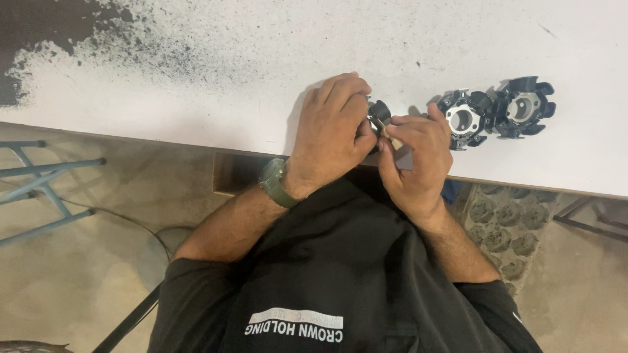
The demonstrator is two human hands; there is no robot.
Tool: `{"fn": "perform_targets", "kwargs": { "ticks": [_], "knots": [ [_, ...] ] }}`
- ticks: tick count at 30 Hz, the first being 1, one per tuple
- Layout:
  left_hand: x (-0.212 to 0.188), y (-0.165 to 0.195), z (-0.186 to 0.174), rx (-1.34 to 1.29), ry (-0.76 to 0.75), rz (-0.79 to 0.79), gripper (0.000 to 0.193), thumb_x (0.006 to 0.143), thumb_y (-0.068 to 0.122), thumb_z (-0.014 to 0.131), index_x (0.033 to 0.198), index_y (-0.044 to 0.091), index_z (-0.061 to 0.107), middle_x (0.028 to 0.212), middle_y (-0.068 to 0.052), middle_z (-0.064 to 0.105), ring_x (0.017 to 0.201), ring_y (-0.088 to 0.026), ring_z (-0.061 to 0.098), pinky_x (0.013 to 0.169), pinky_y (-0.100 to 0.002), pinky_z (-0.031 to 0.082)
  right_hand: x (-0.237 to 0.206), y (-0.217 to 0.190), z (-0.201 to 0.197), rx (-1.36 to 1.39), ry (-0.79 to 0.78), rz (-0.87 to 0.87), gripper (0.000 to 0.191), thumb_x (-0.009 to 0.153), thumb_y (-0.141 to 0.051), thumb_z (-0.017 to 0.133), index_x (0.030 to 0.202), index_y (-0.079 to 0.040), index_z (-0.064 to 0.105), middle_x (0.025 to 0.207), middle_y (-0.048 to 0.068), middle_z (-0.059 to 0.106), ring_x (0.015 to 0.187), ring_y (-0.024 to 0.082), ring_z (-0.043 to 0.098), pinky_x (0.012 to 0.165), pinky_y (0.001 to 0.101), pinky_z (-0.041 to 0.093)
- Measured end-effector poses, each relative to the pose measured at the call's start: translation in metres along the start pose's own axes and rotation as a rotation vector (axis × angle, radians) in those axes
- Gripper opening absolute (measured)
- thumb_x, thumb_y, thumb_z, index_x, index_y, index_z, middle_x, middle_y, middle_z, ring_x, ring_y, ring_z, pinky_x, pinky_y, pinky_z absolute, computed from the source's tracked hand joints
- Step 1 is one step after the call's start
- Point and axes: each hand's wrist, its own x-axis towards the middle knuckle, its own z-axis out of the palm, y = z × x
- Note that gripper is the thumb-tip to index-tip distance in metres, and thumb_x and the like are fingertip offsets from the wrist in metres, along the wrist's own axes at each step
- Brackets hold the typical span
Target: The person sits at a white workbench with a pile of small black plastic rotor components. They pick up one component at a time, hold it in one hand, and use a small hand tool in the other hand to work on the part, then set the finished piece aside on the table and reach for the next one.
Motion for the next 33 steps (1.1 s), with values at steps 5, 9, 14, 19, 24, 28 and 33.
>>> {"fn": "perform_targets", "kwargs": {
  "ticks": [5, 9, 14, 19, 24, 28, 33],
  "knots": [
    [0.0, -0.002, 0.002, 0.007, 0.007, 0.009, 0.014, 0.083, 0.007, 0.069, 0.095, 0.004, 0.064, 0.123, -0.009, 0.062, 0.131, -0.029, 0.056, 0.103, -0.05, 0.044, 0.003, 0.0, 0.002, -0.04, 0.015, -0.037, 0.033, 0.089, 0.01, 0.078, 0.114, -0.005, 0.064, 0.109, 0.012, 0.068, 0.111, 0.03, 0.068, 0.119, 0.0541, 0.043],
    [0.0, -0.001, 0.003, 0.009, 0.009, 0.005, 0.014, 0.083, 0.007, 0.069, 0.096, 0.004, 0.064, 0.123, -0.008, 0.062, 0.13, -0.029, 0.056, 0.103, -0.05, 0.044, 0.005, -0.002, 0.001, -0.046, 0.004, -0.044, 0.032, 0.09, 0.011, 0.078, 0.113, -0.006, 0.064, 0.107, 0.009, 0.068, 0.109, 0.03, 0.068, 0.118, 0.0543, 0.046],
    [-0.001, -0.004, 0.005, -0.001, 0.002, 0.004, 0.013, 0.083, 0.006, 0.068, 0.095, 0.003, 0.063, 0.124, -0.009, 0.062, 0.131, -0.03, 0.056, 0.103, -0.05, 0.044, 0.009, -0.005, -0.004, -0.067, -0.048, -0.012, 0.031, 0.088, 0.009, 0.077, 0.112, -0.007, 0.064, 0.104, 0.008, 0.068, 0.108, 0.031, 0.067, 0.117, 0.0548, 0.046],
    [0.003, -0.006, 0.006, 0.002, 0.0, 0.002, 0.012, 0.084, 0.006, 0.068, 0.094, 0.004, 0.063, 0.125, -0.009, 0.062, 0.132, -0.031, 0.056, 0.105, -0.049, 0.044, 0.015, -0.005, -0.004, -0.07, -0.064, -0.016, 0.031, 0.089, 0.008, 0.078, 0.112, -0.007, 0.064, 0.103, 0.008, 0.067, 0.109, 0.031, 0.067, 0.117, 0.0542, 0.045],
    [0.007, -0.009, -0.016, -0.034, 0.072, -0.016, 0.011, 0.09, 0.011, 0.072, 0.094, 0.007, 0.062, 0.131, -0.013, 0.06, 0.131, -0.031, 0.056, 0.11, -0.048, 0.047, 0.013, -0.003, -0.002, -0.058, 0.006, -0.001, 0.029, 0.09, 0.005, 0.078, 0.112, -0.007, 0.064, 0.104, 0.01, 0.067, 0.107, 0.03, 0.066, 0.12, 0.0551, 0.04],
    [0.008, -0.016, -0.034, 0.036, 0.043, -0.005, 0.037, 0.093, 0.018, 0.076, 0.123, -0.001, 0.066, 0.138, -0.018, 0.056, 0.128, -0.033, 0.055, 0.105, -0.048, 0.046, 0.008, 0.002, -0.004, -0.046, 0.089, 0.033, 0.028, 0.093, 0.003, 0.078, 0.115, -0.005, 0.061, 0.111, 0.012, 0.066, 0.113, 0.03, 0.065, 0.125, 0.0543, 0.032],
    [0.009, -0.012, -0.025, 0.106, -0.109, 0.056, 0.03, 0.091, 0.02, 0.078, 0.117, 0.007, 0.072, 0.136, -0.009, 0.059, 0.122, -0.028, 0.059, 0.1, -0.046, 0.049, 0.009, 0.005, 0.006, -0.055, 0.047, 0.071, 0.029, 0.093, 0.002, 0.077, 0.115, -0.007, 0.061, 0.112, 0.01, 0.067, 0.115, 0.029, 0.063, 0.126, 0.0518, 0.031]
  ]
}}
